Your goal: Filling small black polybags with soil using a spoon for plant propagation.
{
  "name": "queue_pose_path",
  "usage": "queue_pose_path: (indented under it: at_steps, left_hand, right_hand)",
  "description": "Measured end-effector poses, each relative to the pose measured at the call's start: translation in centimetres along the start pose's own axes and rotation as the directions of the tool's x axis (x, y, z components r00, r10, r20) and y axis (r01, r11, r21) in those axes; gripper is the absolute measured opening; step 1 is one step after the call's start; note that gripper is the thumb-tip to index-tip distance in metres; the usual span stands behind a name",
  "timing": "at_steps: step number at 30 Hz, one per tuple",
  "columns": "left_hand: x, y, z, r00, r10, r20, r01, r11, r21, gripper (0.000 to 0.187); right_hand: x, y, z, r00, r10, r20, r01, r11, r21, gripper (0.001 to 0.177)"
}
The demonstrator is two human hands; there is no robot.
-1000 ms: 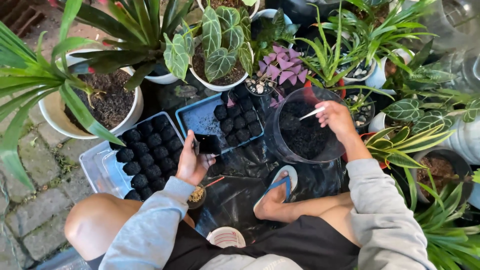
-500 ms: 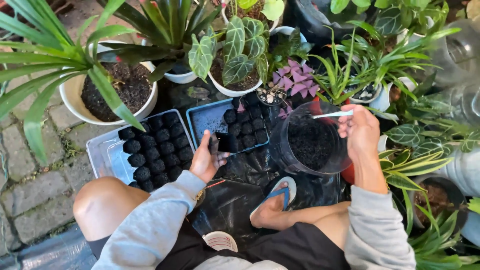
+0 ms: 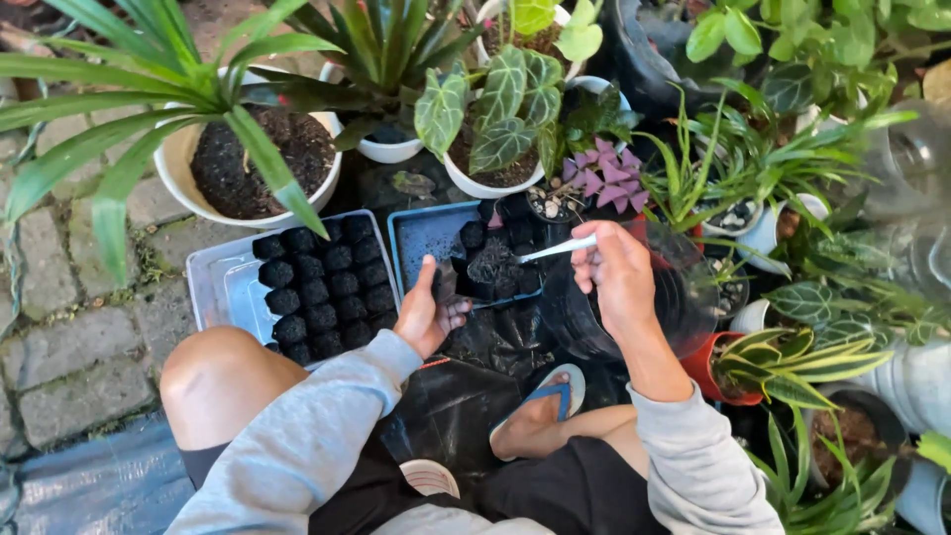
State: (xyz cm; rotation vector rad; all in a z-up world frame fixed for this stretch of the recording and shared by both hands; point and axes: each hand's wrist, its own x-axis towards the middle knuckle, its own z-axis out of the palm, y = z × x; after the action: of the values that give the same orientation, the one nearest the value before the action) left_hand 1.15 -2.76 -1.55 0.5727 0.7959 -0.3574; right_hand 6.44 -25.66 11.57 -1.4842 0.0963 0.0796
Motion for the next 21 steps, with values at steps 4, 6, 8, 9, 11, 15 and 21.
queue_pose_path:
  at_steps: [4,6,8,9,11,15,21]
  left_hand:
    - [-0.7,0.2,0.5,1.0,0.009,-0.027,-0.009,1.0,-0.022,0.055]
    - [0.1,-0.2,0.0,1.0,0.015,-0.025,-0.016,1.0,-0.019,0.054]
    - [0.0,-0.3,0.0,1.0,0.007,-0.02,-0.008,1.0,-0.02,0.054]
    - [0.0,-0.2,0.0,1.0,0.004,-0.013,-0.005,1.0,-0.022,0.054]
    - [-0.7,0.0,0.2,1.0,-0.001,-0.005,0.001,1.0,-0.003,0.054]
    - [-0.8,0.0,0.1,0.999,-0.006,0.05,0.006,1.0,-0.001,0.053]
    - [-3.1,1.2,2.1,0.996,-0.026,0.08,0.036,0.991,-0.125,0.055]
  right_hand:
    - [-0.5,-0.6,1.4,0.999,-0.024,0.033,0.026,0.998,-0.058,0.032]
    - [-0.7,-0.5,1.8,0.997,-0.057,0.047,0.062,0.992,-0.113,0.033]
    - [-0.9,-0.4,2.3,0.995,-0.081,0.052,0.088,0.985,-0.149,0.033]
    - [-1.0,-0.3,2.6,0.992,-0.108,0.061,0.117,0.976,-0.182,0.033]
    - [-1.5,-0.5,3.0,0.989,-0.126,0.072,0.139,0.967,-0.215,0.033]
    - [-2.4,-0.4,3.9,0.971,-0.204,0.127,0.238,0.895,-0.378,0.032]
    - [-4.1,-0.1,5.7,0.794,-0.428,0.431,0.599,0.673,-0.435,0.017]
